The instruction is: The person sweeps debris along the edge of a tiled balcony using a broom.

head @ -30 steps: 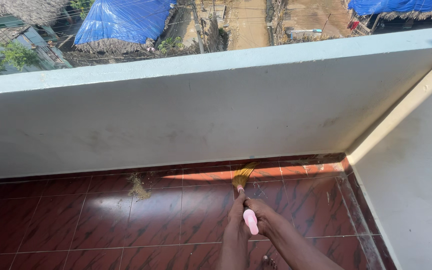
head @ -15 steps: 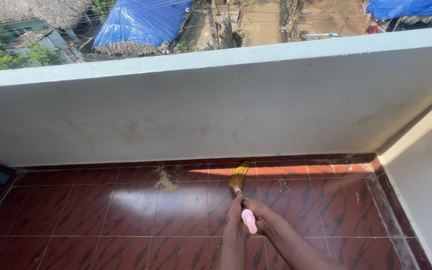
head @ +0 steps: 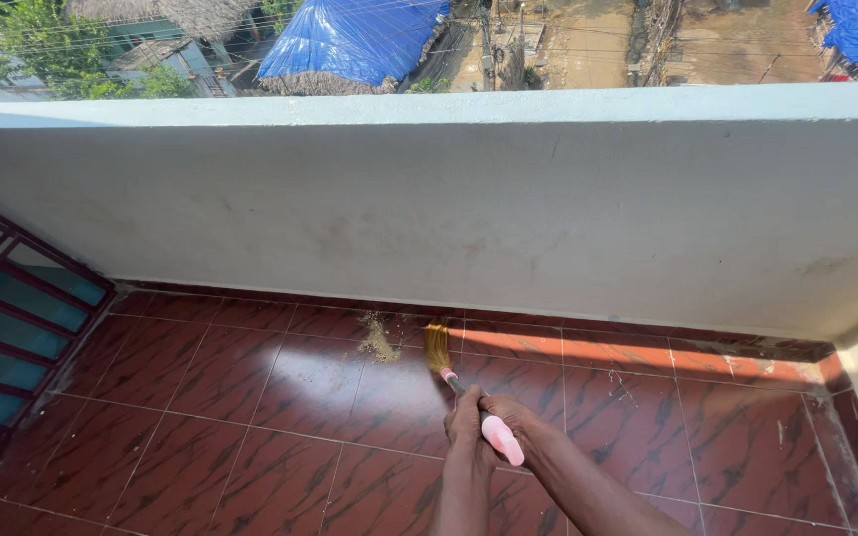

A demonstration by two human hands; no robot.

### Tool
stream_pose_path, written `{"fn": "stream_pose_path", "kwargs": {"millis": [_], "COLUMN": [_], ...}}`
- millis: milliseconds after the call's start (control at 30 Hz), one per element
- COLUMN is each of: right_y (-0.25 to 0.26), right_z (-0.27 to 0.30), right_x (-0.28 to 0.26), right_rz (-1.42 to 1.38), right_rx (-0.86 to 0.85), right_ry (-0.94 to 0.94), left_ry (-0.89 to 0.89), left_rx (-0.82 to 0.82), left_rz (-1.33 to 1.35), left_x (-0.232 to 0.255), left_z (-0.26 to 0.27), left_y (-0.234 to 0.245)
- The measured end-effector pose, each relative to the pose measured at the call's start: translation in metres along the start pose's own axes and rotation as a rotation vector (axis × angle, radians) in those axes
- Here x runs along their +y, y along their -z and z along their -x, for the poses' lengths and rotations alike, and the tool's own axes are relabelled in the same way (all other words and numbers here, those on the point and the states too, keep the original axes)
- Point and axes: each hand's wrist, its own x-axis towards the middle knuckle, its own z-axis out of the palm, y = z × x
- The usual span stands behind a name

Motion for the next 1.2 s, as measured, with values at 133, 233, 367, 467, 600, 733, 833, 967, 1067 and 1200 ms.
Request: {"fn": "stream_pose_path", "kwargs": {"millis": [133, 233, 367, 467, 600, 733, 833, 967, 1067, 1200], "right_y": [-0.003, -0.007, -0.022, -0.038, -0.046, -0.021, -0.002, 0.021, 0.034, 0.053], "right_z": [0.014, 0.025, 0.059, 0.095, 0.139, 0.187, 0.199, 0.197, 0.188, 0.151], "right_x": [-0.002, -0.010, -0.030, -0.053, -0.070, -0.080, -0.086, -0.086, -0.079, -0.069], "right_rz": [-0.046, -0.094, 0.036, 0.123, -0.025, 0.211, 0.001, -0.112, -0.116, -0.127], "right_rx": [-0.108, -0.068, -0.162, -0.085, -0.018, 0.062, 0.104, 0.175, 0.191, 0.250], "right_ry": [-0.069, -0.032, 0.053, 0.124, 0.072, 0.209, 0.164, 0.198, 0.227, 0.306], "left_ry": [-0.070, -0.150, -0.194, -0.150, -0.129, -0.104, -0.024, 0.071, 0.114, 0.224], "left_rx": [0.035, 0.080, 0.091, 0.021, -0.039, -0.086, -0.101, -0.147, -0.212, -0.177], "left_rz": [-0.012, -0.046, -0.135, -0.098, -0.095, -0.060, -0.089, -0.172, -0.210, -0.190], "left_x": [-0.002, 0.001, 0.015, 0.024, 0.010, -0.028, -0.045, -0.056, -0.062, -0.070], "left_z": [0.001, 0.014, 0.048, 0.078, 0.110, 0.135, 0.149, 0.151, 0.141, 0.100], "left_y": [-0.008, -0.023, -0.050, -0.074, -0.100, -0.126, -0.142, -0.151, -0.146, -0.135]}}
